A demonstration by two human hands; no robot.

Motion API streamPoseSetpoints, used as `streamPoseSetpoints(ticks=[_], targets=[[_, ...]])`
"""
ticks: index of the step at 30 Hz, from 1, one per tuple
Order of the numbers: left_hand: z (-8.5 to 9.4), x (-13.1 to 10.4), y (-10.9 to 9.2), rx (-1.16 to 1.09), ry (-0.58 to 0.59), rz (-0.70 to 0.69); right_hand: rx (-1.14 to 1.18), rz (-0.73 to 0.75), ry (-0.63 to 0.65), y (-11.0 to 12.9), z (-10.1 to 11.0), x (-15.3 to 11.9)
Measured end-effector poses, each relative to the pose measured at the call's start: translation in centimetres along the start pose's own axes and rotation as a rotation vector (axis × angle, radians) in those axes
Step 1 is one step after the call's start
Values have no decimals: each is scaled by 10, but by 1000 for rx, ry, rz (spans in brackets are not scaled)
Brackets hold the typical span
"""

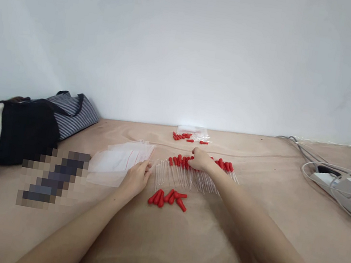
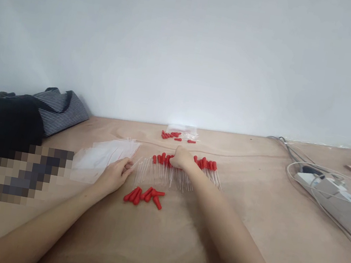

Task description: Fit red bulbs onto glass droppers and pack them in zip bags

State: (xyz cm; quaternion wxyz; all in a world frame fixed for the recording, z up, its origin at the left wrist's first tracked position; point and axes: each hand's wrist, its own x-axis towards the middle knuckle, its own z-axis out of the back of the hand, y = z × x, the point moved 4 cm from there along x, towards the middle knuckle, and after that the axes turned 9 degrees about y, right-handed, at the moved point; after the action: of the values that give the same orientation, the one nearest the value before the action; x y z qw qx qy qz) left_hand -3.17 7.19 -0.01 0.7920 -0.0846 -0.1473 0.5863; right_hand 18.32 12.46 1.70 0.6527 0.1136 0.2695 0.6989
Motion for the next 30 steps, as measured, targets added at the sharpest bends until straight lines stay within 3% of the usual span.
streamPoseSetpoints(ticks=[5, 9, 13, 17, 24, 30], targets=[[-4, 1, -8, 193, 46, 55, -41, 60, -53, 0, 0, -5], [-5, 0, -17, 361, 133, 154, -28, 145, -103, 3, -3, -26], [-2, -2, -21, 372, 146, 178, 46, 410, 57, 12, -23, -54], [6, -6, -16, 344, 74, 180, 127, 459, 191, 17, -36, -66], [15, -9, -7, 53, -74, 99, 149, 416, 338, 23, -39, -68], [12, -7, -4, -341, -102, 61, 174, 379, 348, 22, -43, -66]])
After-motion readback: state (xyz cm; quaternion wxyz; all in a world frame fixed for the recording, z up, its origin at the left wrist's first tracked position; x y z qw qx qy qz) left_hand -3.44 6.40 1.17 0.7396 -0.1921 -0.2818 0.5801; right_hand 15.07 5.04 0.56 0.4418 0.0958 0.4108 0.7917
